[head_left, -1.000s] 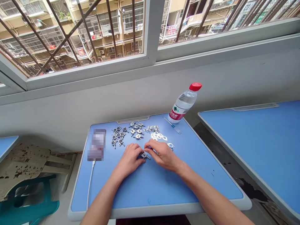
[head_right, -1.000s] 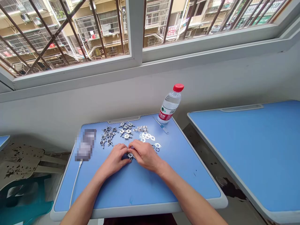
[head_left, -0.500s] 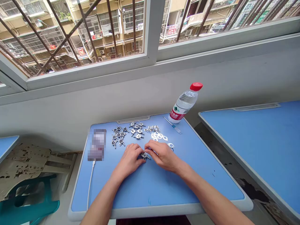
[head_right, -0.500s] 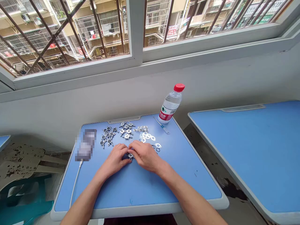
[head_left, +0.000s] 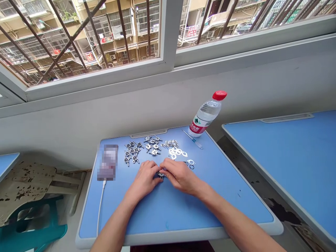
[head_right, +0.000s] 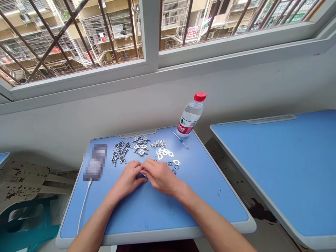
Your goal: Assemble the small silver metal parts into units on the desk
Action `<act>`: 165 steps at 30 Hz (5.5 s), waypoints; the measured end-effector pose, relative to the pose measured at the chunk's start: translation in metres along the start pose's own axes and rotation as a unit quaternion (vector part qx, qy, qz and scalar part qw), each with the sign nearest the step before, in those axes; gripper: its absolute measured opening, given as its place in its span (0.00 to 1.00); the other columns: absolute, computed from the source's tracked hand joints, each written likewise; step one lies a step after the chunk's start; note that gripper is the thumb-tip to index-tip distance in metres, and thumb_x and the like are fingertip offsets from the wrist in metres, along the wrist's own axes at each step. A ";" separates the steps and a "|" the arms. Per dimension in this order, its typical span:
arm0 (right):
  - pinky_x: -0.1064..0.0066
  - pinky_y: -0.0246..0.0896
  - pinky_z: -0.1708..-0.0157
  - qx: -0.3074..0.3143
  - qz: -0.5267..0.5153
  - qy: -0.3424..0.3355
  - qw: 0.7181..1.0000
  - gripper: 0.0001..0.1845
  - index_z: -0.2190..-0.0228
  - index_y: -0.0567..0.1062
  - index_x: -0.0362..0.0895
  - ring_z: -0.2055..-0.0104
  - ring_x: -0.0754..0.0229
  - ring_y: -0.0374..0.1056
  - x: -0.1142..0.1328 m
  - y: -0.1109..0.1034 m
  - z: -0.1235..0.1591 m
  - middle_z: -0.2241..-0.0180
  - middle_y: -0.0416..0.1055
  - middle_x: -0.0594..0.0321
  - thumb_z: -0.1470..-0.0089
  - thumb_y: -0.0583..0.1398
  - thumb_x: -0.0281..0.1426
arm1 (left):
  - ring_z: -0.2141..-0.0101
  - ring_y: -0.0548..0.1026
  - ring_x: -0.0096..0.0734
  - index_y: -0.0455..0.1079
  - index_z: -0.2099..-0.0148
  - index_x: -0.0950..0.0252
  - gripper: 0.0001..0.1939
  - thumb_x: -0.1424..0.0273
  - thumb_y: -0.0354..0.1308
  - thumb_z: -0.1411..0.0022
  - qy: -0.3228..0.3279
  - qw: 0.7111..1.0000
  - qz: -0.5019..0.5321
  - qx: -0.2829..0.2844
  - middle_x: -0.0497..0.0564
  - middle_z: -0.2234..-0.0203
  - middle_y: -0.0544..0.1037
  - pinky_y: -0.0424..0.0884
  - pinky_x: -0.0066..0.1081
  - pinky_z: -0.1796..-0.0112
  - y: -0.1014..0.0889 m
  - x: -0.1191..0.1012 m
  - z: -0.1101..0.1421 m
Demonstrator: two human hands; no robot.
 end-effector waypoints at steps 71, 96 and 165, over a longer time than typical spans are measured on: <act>0.73 0.51 0.75 -0.044 0.013 -0.003 0.999 0.12 0.72 0.65 0.46 0.76 0.63 0.58 0.007 0.000 -0.004 0.76 0.65 0.65 0.37 0.49 0.25 | 0.61 0.67 0.35 0.70 0.67 0.61 0.05 0.72 0.64 0.41 -0.015 0.999 0.028 -0.009 0.47 0.66 0.69 0.66 0.32 0.63 -0.001 0.002 0.000; 0.73 0.57 0.74 -0.026 -0.011 0.028 0.999 0.09 0.68 0.63 0.47 0.75 0.62 0.64 -0.004 0.003 -0.002 0.75 0.67 0.65 0.36 0.48 0.28 | 0.61 0.68 0.37 0.69 0.60 0.61 0.09 0.69 0.64 0.42 -0.034 0.999 -0.025 -0.012 0.48 0.65 0.72 0.64 0.36 0.58 -0.003 0.002 0.000; 0.72 0.56 0.74 -0.058 -0.054 0.087 0.993 0.07 0.69 0.63 0.47 0.77 0.62 0.63 -0.033 0.007 -0.002 0.77 0.67 0.68 0.38 0.49 0.30 | 0.63 0.68 0.37 0.67 0.65 0.63 0.09 0.65 0.63 0.42 -0.013 0.995 -0.008 -0.094 0.49 0.67 0.72 0.63 0.34 0.60 0.000 0.007 -0.008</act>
Point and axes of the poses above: each hand's wrist, its own z-axis away from the middle knuckle, its own y-axis out of the palm, x = y × z, the point moved 9 cm from there along -z, towards the middle knuckle
